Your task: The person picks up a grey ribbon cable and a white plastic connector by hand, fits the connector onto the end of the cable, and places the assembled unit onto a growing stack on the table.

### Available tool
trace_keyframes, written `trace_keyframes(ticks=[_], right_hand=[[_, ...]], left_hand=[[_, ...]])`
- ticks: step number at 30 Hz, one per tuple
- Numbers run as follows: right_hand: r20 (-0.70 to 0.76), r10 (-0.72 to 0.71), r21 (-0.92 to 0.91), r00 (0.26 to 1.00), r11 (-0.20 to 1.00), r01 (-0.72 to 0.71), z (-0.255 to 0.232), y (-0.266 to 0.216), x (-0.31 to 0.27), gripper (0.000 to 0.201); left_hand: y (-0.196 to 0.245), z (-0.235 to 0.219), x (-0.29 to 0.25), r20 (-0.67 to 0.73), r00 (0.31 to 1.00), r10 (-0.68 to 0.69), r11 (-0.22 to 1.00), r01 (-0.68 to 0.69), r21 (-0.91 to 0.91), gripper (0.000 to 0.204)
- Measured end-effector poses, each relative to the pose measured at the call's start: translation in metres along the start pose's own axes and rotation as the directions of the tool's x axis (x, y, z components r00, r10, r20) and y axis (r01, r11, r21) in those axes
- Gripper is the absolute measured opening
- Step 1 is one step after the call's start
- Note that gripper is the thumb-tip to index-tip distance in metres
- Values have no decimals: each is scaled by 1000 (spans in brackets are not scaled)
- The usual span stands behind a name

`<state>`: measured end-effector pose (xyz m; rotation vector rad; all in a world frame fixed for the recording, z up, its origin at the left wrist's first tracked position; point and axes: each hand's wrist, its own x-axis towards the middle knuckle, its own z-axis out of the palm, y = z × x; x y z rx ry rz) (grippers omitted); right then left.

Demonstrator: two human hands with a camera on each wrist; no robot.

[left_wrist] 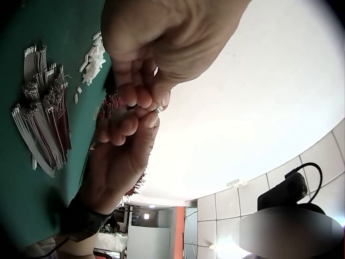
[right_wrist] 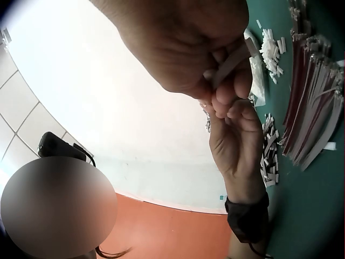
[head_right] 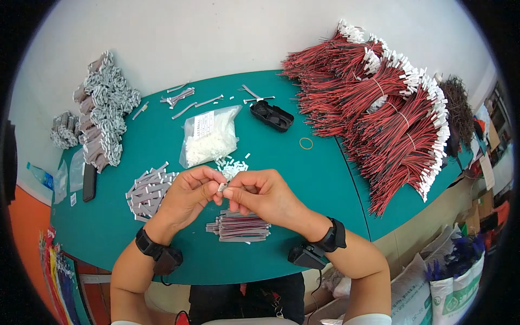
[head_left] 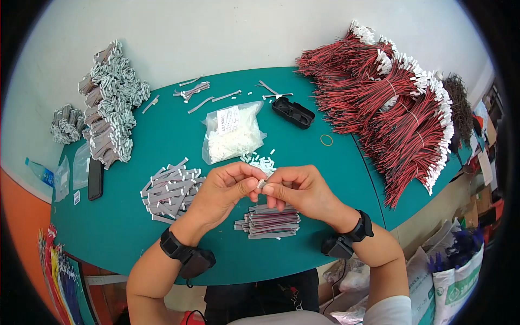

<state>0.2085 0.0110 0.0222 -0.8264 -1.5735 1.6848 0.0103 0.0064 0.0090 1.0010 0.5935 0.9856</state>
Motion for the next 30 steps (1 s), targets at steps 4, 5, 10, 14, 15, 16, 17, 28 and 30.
trace_keyframes(ticks=[4,5,10,14,15,16,17,28,30], right_hand=[[8,6,-19,1000,1000,-6,-1,0,0,15],[8,14,-24,1000,1000,-14,-1,-1,0,15],[14,42,-24,999,999,-42,-2,-4,0,15],[9,46,-4,999,999,-46,-1,-2,0,15],[6,47,1,999,999,-47,-1,-1,0,15],[5,45,-1,999,999,-45,-1,-2,1,15],[5,43,-3,999,999,-43,-1,-3,1,15],[-8,61,-19,998,998,-61,-1,-4,-1,16],[-7,57,-12,998,998,-57,-1,-3,-1,16]], left_hand=[[-1,0,0,3,1000,2,1000,-2,4,16],[-1,0,0,3,1000,3,1000,-3,8,16],[-1,-1,0,8,1000,15,1000,-16,18,15],[-1,-2,0,7,1000,10,1000,-11,22,15],[-1,-2,0,9,1000,12,1000,-12,22,15],[-1,-2,0,11,1000,14,1000,-14,21,15],[-1,-2,0,9,1000,14,1000,-14,24,15],[0,-1,1,-5,1000,30,994,-30,106,16],[0,0,0,-14,999,37,992,-35,119,16]])
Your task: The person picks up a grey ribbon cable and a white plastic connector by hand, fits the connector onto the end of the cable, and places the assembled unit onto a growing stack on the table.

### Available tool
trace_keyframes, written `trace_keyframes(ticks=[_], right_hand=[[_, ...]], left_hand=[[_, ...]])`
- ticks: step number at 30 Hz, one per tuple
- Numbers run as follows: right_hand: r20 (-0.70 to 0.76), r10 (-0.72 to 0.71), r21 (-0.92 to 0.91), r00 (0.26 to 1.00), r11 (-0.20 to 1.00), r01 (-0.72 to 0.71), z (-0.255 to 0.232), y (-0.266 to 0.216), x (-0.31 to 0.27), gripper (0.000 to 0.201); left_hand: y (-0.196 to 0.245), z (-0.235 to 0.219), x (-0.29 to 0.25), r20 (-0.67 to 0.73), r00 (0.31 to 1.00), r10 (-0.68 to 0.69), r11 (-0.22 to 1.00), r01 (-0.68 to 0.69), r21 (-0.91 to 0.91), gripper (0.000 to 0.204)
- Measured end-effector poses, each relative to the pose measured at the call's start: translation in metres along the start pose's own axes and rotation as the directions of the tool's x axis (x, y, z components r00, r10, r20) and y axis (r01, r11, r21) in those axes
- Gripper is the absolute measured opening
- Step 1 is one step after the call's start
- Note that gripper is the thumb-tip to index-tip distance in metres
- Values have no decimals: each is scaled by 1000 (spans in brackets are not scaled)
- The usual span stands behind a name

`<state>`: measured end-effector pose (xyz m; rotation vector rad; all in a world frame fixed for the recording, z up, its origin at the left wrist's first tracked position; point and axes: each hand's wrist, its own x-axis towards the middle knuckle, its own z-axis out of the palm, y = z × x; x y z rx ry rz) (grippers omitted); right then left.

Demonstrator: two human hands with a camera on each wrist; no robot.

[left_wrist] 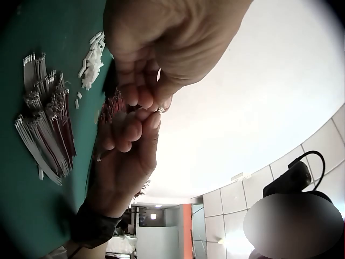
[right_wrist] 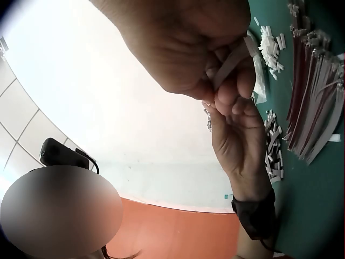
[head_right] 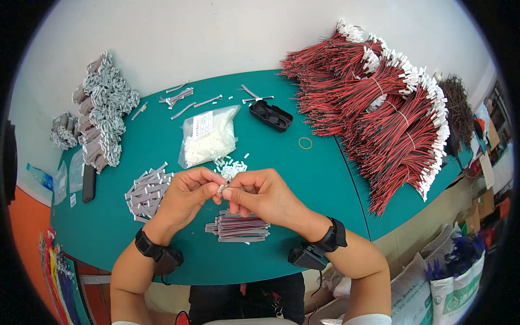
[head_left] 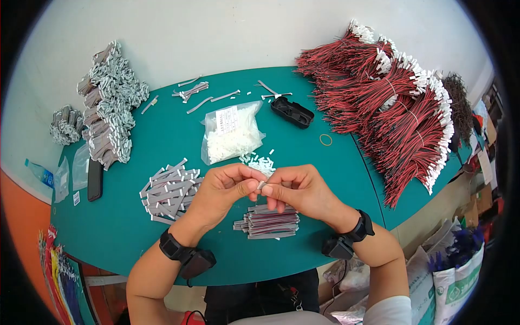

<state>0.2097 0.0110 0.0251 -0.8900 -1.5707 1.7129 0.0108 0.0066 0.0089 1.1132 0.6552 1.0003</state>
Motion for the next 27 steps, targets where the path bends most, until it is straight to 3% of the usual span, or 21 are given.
trace_keyframes(ticks=[7,27], right_hand=[[-11,1,-23,1000,1000,-2,-1,1,0,17],[-54,46,-64,997,997,-49,2,-7,-4,17]], left_hand=[[3,4,-1,-37,997,60,986,-54,156,12],[-7,6,-3,-25,974,227,920,-206,334,12]])
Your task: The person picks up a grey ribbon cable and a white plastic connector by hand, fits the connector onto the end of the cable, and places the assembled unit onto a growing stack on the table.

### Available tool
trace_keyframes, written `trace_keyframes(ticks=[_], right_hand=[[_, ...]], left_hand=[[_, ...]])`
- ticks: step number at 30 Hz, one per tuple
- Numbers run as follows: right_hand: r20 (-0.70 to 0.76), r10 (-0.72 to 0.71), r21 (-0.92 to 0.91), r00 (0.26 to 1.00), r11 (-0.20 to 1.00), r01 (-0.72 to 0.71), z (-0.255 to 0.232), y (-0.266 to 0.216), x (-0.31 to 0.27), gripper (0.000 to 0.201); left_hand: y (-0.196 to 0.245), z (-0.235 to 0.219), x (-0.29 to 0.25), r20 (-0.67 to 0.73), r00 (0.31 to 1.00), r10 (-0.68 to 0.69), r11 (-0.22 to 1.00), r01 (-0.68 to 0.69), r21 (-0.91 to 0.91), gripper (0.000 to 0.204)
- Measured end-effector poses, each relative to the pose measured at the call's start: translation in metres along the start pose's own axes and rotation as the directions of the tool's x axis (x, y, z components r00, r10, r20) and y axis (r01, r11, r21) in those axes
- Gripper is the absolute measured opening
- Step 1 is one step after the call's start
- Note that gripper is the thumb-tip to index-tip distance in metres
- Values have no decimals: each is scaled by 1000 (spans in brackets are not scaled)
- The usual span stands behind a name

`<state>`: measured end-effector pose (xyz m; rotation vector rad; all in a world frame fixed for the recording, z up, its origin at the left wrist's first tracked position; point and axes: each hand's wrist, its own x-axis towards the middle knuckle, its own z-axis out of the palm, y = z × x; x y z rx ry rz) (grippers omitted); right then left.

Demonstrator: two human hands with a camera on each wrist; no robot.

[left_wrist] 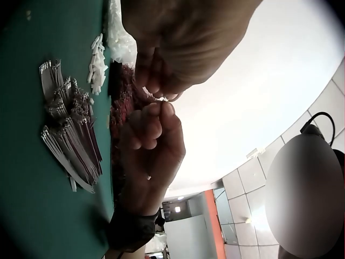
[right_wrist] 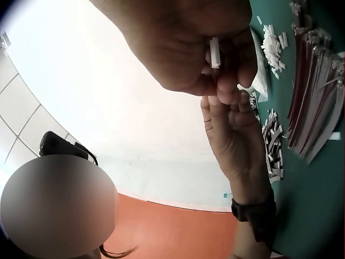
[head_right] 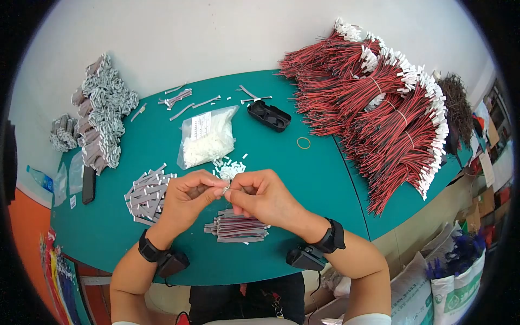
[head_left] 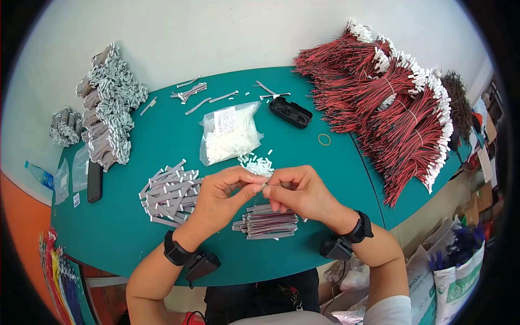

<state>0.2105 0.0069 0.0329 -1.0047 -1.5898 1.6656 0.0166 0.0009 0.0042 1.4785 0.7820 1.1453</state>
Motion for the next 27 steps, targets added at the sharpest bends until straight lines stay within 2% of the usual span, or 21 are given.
trace_keyframes(ticks=[4,6,10,13,16,27], right_hand=[[9,-21,36,1000,999,20,-1,6,3,17],[6,-32,43,999,999,32,-1,7,4,18],[-15,-55,-7,998,998,55,2,8,2,18],[12,-48,14,999,999,47,-2,9,3,18],[23,-57,30,998,998,56,-1,7,2,17],[22,-61,33,998,998,60,-1,9,4,15]], left_hand=[[1,1,0,-3,999,46,996,-46,73,12],[1,1,-1,-15,999,28,996,-27,80,13],[-1,3,-1,-33,999,31,996,-28,82,13],[0,4,0,-20,998,-51,994,49,-100,13],[6,0,3,4,989,-149,977,148,-151,12],[6,1,2,16,993,-117,981,118,-154,12]])
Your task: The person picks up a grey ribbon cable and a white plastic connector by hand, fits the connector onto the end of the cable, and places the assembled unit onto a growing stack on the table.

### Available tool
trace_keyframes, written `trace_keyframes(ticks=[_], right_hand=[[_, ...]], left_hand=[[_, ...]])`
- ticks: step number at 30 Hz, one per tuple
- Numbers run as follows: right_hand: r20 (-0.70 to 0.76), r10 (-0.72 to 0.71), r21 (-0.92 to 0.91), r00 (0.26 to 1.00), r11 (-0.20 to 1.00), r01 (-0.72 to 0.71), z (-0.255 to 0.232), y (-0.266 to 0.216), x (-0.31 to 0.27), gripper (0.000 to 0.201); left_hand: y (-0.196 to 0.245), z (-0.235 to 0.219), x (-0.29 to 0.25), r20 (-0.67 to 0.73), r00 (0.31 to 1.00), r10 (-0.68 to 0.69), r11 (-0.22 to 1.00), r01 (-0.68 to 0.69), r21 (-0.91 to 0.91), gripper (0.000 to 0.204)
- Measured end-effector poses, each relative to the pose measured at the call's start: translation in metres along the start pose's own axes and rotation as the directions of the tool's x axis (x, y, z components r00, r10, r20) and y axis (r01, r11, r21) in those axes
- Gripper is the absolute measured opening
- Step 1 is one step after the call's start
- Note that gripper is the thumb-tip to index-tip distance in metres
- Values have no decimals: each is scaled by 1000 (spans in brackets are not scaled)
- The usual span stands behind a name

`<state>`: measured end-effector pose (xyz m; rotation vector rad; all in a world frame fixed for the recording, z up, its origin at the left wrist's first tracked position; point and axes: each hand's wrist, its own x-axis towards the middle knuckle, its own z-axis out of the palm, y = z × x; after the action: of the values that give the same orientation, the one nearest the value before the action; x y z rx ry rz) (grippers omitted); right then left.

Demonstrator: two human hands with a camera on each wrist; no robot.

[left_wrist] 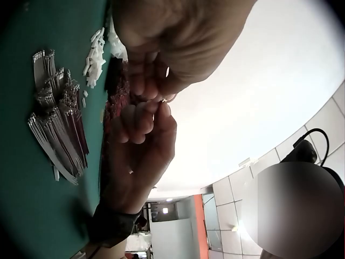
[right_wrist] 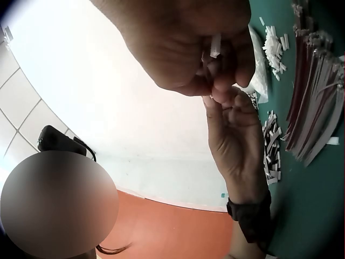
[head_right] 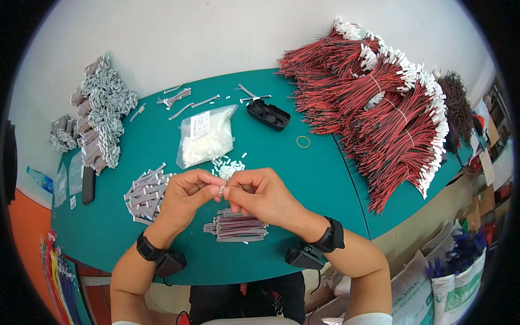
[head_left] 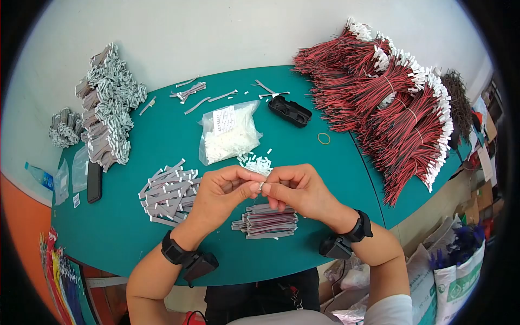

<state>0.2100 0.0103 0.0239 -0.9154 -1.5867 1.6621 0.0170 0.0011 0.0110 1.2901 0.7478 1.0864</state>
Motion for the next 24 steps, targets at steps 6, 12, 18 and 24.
trace_keyframes(ticks=[6,12,18,24], right_hand=[[-28,-26,6,999,1000,26,1,0,-1,15],[-47,-102,-15,994,995,102,2,8,-1,16],[-17,-67,-12,998,998,66,3,2,-1,17],[-25,-29,-89,999,996,27,3,0,-1,19]], left_hand=[[-2,2,-1,6,999,36,999,-36,-11,12],[-6,2,-2,12,984,176,967,-175,186,12],[-5,1,-3,-36,985,167,958,-153,244,14],[-6,1,-2,-58,990,132,974,-119,192,13]])
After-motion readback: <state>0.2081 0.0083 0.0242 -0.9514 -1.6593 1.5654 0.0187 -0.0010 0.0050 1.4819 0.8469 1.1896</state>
